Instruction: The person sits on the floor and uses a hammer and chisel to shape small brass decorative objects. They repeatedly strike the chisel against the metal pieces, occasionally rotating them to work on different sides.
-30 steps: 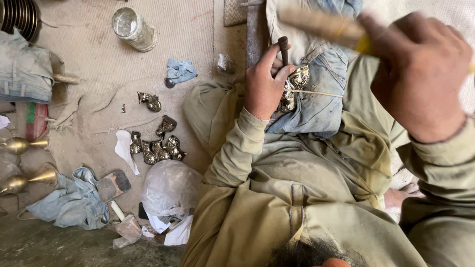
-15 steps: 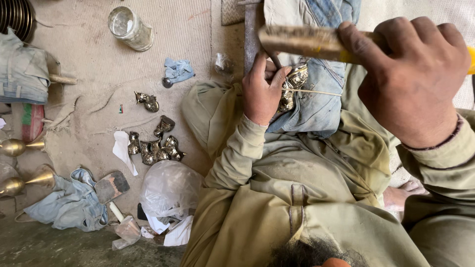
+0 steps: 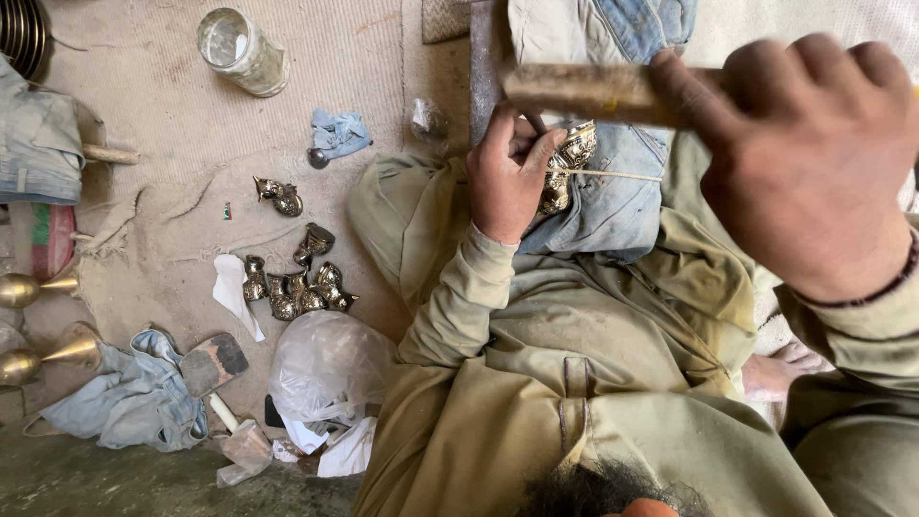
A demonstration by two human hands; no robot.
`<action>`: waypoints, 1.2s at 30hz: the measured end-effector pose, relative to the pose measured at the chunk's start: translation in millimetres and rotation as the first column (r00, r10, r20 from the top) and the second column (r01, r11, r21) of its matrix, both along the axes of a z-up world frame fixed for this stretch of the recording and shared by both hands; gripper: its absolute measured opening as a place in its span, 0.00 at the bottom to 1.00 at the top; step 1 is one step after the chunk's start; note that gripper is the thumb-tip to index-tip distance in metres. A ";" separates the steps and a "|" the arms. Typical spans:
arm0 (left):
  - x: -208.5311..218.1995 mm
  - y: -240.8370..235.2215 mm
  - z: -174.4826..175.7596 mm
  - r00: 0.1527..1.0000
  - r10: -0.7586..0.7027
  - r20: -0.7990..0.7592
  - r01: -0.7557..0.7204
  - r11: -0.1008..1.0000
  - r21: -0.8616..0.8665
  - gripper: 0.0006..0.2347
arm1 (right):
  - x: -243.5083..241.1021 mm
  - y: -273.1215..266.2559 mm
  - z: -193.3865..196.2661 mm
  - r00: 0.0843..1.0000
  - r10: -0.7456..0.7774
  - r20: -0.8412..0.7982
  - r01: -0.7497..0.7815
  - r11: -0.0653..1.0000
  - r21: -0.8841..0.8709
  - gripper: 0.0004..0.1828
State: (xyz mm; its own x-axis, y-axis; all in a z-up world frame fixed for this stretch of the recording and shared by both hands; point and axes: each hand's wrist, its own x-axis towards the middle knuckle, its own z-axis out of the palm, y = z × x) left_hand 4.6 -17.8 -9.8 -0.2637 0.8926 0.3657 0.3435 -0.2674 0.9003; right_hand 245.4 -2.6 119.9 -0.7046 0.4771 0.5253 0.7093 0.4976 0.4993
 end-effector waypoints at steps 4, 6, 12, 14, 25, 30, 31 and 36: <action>-1.4 -0.1 -3.8 1.000 0.023 -0.020 -0.023 1.000 -0.014 0.11 | -1.8 -4.4 -7.2 0.981 0.085 -0.172 -0.100 0.991 -0.085 0.24; -2.8 -1.4 -5.6 0.999 0.022 -0.036 -0.022 1.000 0.003 0.10 | 0.4 -6.8 -9.6 0.997 0.030 -0.066 -0.034 0.998 -0.055 0.22; -4.8 -1.2 -1.9 0.998 -0.046 -0.044 0.048 0.998 0.042 0.09 | 0.9 -5.1 -9.1 1.000 -0.024 0.016 0.026 0.995 -0.094 0.22; -4.9 -0.9 0.4 0.996 -0.062 -0.064 0.064 0.998 0.029 0.11 | 0.4 -6.9 -5.4 0.998 -0.049 0.050 0.054 0.993 -0.101 0.21; -8.4 -0.7 -24.2 0.999 -0.033 0.006 0.033 0.999 0.001 0.11 | -6.6 -12.7 4.7 0.989 0.084 -0.120 -0.099 0.988 -0.122 0.23; -9.5 -3.6 -24.8 0.999 -0.045 -0.001 0.045 0.999 -0.008 0.12 | -9.5 -19.0 5.7 1.000 -0.005 0.019 0.004 0.998 0.055 0.17; -9.9 -3.2 -23.6 0.998 -0.062 0.016 0.062 0.998 -0.004 0.13 | -9.8 -19.0 5.7 1.000 -0.001 0.000 0.001 0.999 0.039 0.18; -13.1 -6.3 -20.2 0.991 -0.096 -0.091 0.099 0.994 0.037 0.10 | -6.9 -16.8 7.8 0.999 0.009 0.035 -0.009 1.000 0.001 0.18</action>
